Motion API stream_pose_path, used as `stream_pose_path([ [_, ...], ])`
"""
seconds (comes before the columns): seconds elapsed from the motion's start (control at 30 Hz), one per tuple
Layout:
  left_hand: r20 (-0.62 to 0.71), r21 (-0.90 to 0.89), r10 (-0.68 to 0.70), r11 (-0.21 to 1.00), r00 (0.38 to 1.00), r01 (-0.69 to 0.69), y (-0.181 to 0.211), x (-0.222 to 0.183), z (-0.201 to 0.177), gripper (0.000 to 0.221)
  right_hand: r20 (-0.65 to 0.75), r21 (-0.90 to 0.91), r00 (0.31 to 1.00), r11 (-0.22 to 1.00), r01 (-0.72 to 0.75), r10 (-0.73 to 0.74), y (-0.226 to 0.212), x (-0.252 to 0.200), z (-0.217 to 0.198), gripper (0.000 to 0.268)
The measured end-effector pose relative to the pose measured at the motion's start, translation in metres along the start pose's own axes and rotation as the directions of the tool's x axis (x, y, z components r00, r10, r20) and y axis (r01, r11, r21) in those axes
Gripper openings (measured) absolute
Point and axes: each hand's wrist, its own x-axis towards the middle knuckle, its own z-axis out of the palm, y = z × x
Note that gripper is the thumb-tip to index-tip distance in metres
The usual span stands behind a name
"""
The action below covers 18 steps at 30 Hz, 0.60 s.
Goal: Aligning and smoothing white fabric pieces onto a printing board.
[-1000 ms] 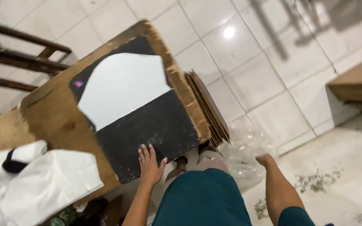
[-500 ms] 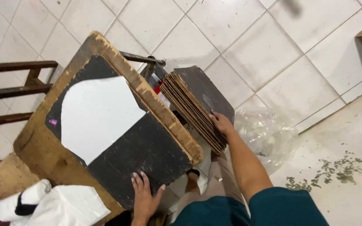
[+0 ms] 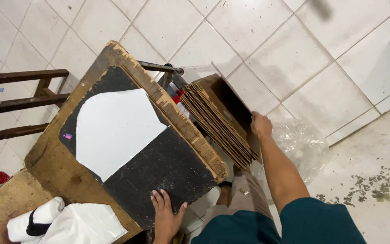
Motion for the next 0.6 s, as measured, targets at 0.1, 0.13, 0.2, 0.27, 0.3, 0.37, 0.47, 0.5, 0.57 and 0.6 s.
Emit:
stream_pose_path([
  [0.1, 0.032, -0.022, -0.004, 1.000, 0.999, 0.005, -0.005, 0.007, -0.002, 0.108, -0.170, 0.074, 0.985, 0.997, -0.021, 0.033, -0.009, 0.011, -0.021, 0.039],
  [0.13, -0.017, -0.010, 0.067, 0.998, 0.998, -0.067, -0.013, 0.012, 0.002, 0.107, -0.257, 0.049, 0.966, 0.999, 0.022, -0.009, -0.019, 0.003, -0.035, 0.027],
  [0.2, -0.075, -0.005, 0.148, 0.989, 0.986, -0.149, -0.019, 0.010, -0.006, 0.106, -0.356, 0.013, 0.933, 0.997, 0.070, -0.061, -0.030, -0.028, -0.058, 0.029],
  [0.27, 0.119, 0.051, -0.001, 0.999, 0.993, -0.005, -0.001, 0.010, -0.044, 0.099, -0.463, 0.043, 0.877, 0.985, 0.164, -0.126, -0.039, -0.060, -0.093, 0.027],
  [0.3, 0.096, 0.046, 0.037, 0.998, 0.995, -0.041, 0.009, 0.004, -0.059, 0.099, -0.503, 0.040, 0.855, 0.985, 0.169, -0.126, -0.046, -0.090, -0.110, 0.027],
  [0.37, -0.077, -0.140, 0.178, 0.972, 0.981, -0.187, 0.019, -0.018, -0.082, 0.100, -0.547, 0.121, 0.810, 0.938, 0.326, -0.211, -0.056, -0.156, -0.132, 0.033],
  [0.47, -0.224, -0.503, 0.422, 0.722, 0.878, -0.475, 0.061, -0.108, -0.134, 0.084, -0.751, -0.065, 0.461, 0.748, 0.661, -0.473, -0.065, -0.253, -0.132, 0.036],
  [0.5, -0.231, -0.496, 0.439, 0.715, 0.868, -0.493, 0.063, -0.124, -0.135, 0.084, -0.762, -0.073, 0.448, 0.750, 0.657, -0.467, -0.078, -0.286, -0.128, 0.036],
  [0.57, -0.409, -0.624, 0.737, 0.205, 0.538, -0.754, 0.066, -0.154, -0.136, 0.119, -0.759, -0.474, 0.034, 0.587, 0.656, -0.650, -0.104, -0.349, -0.118, 0.031],
  [0.6, -0.420, -0.617, 0.743, 0.186, 0.520, -0.765, 0.064, -0.163, -0.134, 0.119, -0.758, -0.490, 0.014, 0.584, 0.648, -0.652, -0.116, -0.377, -0.116, 0.031],
])
